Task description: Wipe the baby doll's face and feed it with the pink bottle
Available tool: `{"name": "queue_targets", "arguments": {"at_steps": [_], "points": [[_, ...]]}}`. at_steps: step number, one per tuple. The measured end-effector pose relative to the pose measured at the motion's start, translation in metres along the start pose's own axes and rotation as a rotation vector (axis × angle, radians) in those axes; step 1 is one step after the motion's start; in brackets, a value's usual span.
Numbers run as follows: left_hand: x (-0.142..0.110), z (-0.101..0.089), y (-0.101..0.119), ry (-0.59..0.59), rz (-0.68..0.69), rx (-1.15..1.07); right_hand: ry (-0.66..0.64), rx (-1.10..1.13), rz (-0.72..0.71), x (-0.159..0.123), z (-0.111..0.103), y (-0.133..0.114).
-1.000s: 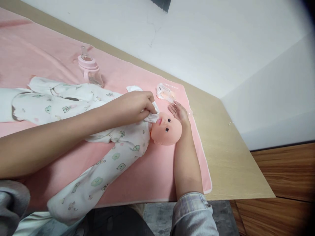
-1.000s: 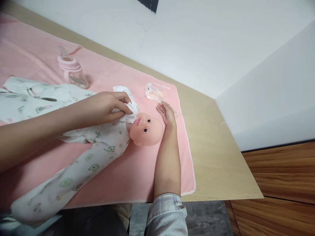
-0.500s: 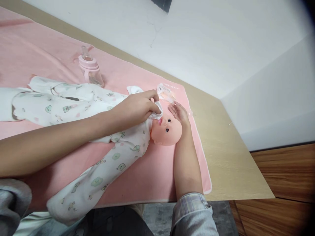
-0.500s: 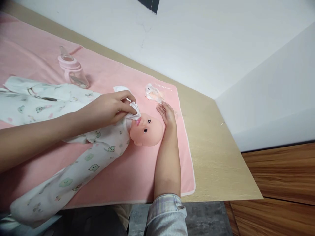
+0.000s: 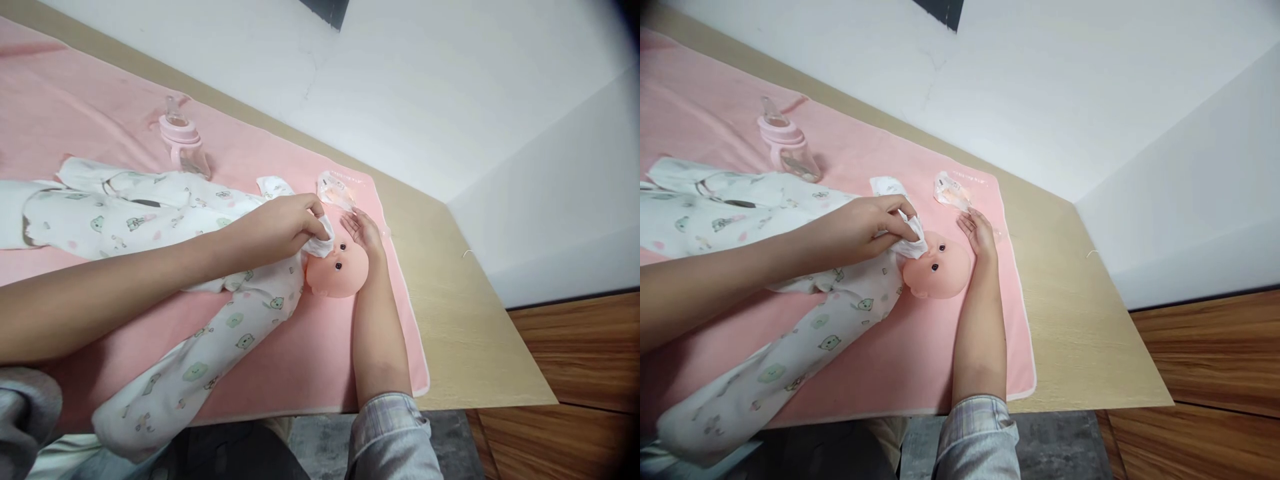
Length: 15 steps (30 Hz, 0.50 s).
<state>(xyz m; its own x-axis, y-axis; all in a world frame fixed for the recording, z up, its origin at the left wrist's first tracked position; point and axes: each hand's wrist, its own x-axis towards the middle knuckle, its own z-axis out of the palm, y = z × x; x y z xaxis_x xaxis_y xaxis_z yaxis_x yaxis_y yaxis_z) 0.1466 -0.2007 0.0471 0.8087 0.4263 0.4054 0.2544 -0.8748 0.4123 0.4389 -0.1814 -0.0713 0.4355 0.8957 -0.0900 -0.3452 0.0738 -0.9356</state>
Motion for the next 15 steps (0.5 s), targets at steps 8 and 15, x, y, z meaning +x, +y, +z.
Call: {"name": "queue_targets", "arguments": {"at_steps": [8,15], "points": [[0.002,0.003,-0.008,0.010,0.024,0.020,0.002,0.020,0.016,-0.003,0.003,-0.003],[0.002,-0.010,-0.010,0.053,-0.019,-0.021,0.030,0.034,0.035,-0.002,0.003,-0.003]]}}
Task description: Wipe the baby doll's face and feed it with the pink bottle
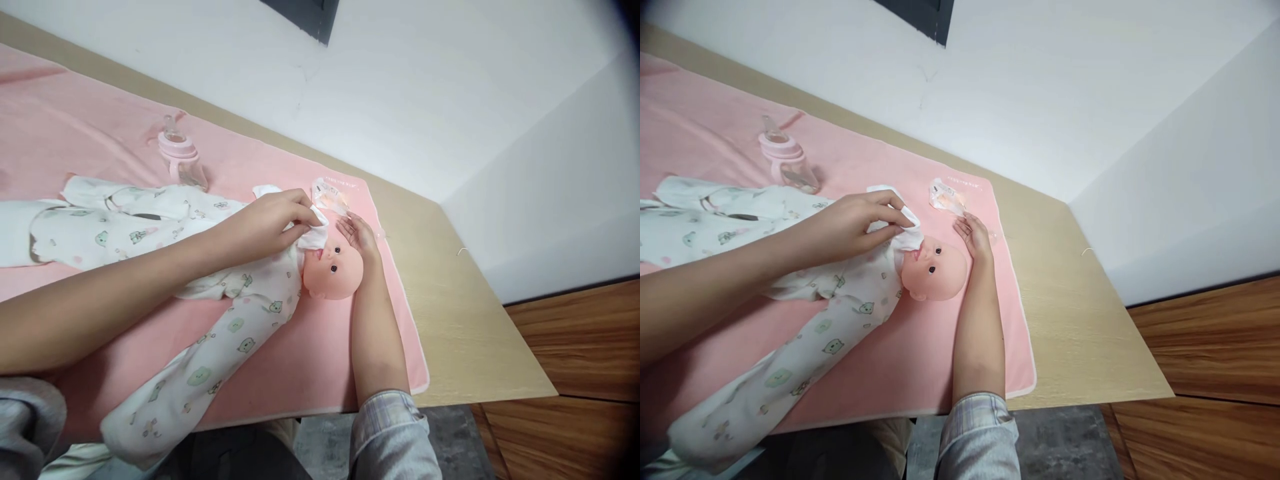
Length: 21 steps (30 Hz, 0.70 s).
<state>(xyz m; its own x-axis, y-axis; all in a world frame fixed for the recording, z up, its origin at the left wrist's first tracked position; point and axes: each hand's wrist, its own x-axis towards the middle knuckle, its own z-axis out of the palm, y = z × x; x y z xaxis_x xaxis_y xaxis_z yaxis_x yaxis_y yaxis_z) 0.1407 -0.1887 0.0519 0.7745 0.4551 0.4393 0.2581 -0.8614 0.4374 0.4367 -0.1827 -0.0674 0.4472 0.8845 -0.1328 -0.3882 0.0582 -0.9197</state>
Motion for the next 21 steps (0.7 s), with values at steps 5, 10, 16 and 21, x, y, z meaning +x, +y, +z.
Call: {"name": "queue_targets", "arguments": {"at_steps": [5,10,16,21], "points": [[0.003,-0.026,-0.012,0.102,-0.029,0.039,-0.007,-0.007,-0.018,-0.004,-0.001,0.003],[0.003,-0.048,-0.026,0.144,-0.109,0.083,0.028,0.022,-0.043,-0.007,-0.001,-0.002],[0.001,-0.059,-0.036,0.084,-0.135,0.048,0.144,0.101,-0.303,-0.037,0.016,-0.068],[0.000,-0.061,-0.046,0.088,-0.089,0.051,-0.236,-0.347,-0.517,-0.112,0.078,-0.103]]}}
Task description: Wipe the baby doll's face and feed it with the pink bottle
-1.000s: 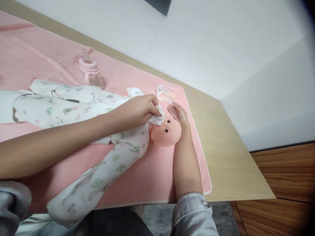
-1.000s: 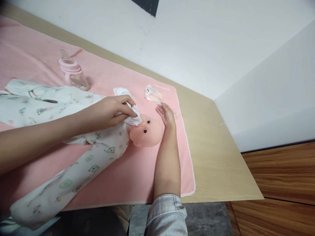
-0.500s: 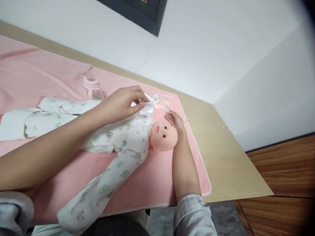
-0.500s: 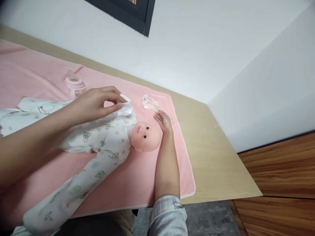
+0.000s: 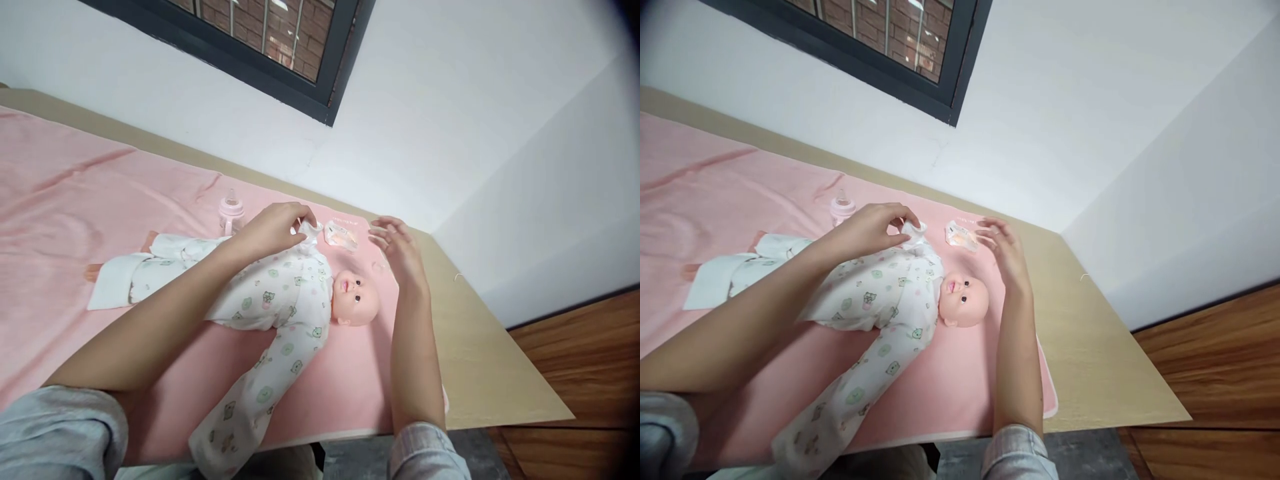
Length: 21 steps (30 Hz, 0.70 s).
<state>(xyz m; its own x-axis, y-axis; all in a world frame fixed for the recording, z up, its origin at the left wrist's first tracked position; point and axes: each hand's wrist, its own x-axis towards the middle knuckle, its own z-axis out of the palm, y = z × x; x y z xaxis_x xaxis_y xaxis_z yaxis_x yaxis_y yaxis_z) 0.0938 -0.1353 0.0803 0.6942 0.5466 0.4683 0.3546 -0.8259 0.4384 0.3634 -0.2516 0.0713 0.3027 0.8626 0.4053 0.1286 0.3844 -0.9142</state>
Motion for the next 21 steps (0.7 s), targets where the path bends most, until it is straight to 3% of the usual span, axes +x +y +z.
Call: {"name": "queue_targets", "arguments": {"at_steps": [4,9,15,21], "points": [[0.000,-0.001,-0.003,0.012,0.007,0.037,-0.318,-0.285,0.044,-0.025,0.059,-0.024],[-0.003,-0.008,0.002,-0.014,0.023,0.080,-0.281,-0.346,0.104,-0.022,0.096,-0.021],[-0.007,-0.021,-0.001,-0.081,-0.012,0.054,-0.177,-0.455,0.092,-0.007,0.103,-0.006],[-0.012,-0.047,-0.011,0.001,-0.085,0.016,0.007,-0.703,0.092,0.012,0.086,0.010]]}}
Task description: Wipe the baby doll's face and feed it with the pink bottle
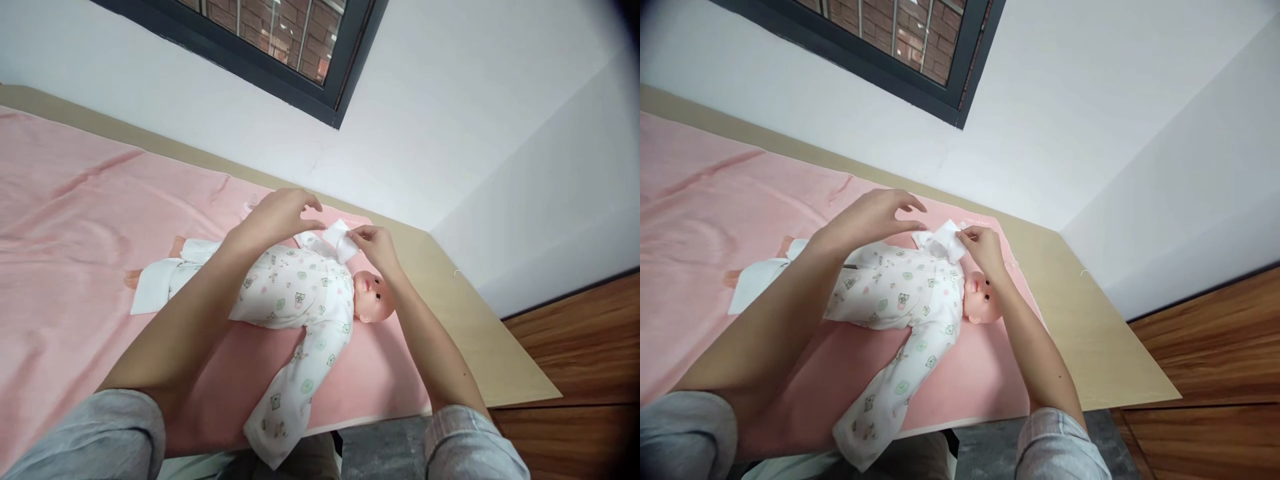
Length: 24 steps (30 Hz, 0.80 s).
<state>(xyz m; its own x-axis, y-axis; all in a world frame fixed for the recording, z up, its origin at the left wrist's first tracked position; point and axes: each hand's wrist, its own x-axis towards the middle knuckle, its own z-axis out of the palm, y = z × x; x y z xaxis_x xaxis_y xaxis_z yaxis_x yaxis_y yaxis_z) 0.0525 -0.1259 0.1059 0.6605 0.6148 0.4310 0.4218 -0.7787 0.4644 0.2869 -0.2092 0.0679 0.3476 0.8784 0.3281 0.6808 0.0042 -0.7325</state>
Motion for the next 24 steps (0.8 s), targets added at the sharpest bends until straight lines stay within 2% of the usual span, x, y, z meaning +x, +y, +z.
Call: {"name": "queue_targets", "arguments": {"at_steps": [3,8,12,16,18,21,24], "points": [[-0.002,-0.017,-0.014,0.038,-0.056,-0.041,0.047,-0.104,0.060,0.019,-0.010,0.021],[-0.006,-0.038,-0.045,0.120,-0.190,-0.122,-0.059,-0.285,0.161,0.046,-0.030,0.064],[-0.007,-0.046,-0.065,0.160,-0.254,-0.115,-0.043,-0.310,0.258,0.061,-0.038,0.087],[-0.006,-0.049,-0.076,0.181,-0.285,-0.117,-0.043,-0.160,0.266,0.076,-0.040,0.098],[-0.005,-0.048,-0.078,0.183,-0.289,-0.125,-0.073,0.083,0.301,0.083,-0.039,0.102],[-0.003,-0.048,-0.078,0.183,-0.293,-0.126,-0.144,0.420,0.444,0.090,-0.038,0.106],[-0.003,-0.048,-0.077,0.184,-0.300,-0.123,-0.172,0.400,0.587,0.091,-0.040,0.110]]}}
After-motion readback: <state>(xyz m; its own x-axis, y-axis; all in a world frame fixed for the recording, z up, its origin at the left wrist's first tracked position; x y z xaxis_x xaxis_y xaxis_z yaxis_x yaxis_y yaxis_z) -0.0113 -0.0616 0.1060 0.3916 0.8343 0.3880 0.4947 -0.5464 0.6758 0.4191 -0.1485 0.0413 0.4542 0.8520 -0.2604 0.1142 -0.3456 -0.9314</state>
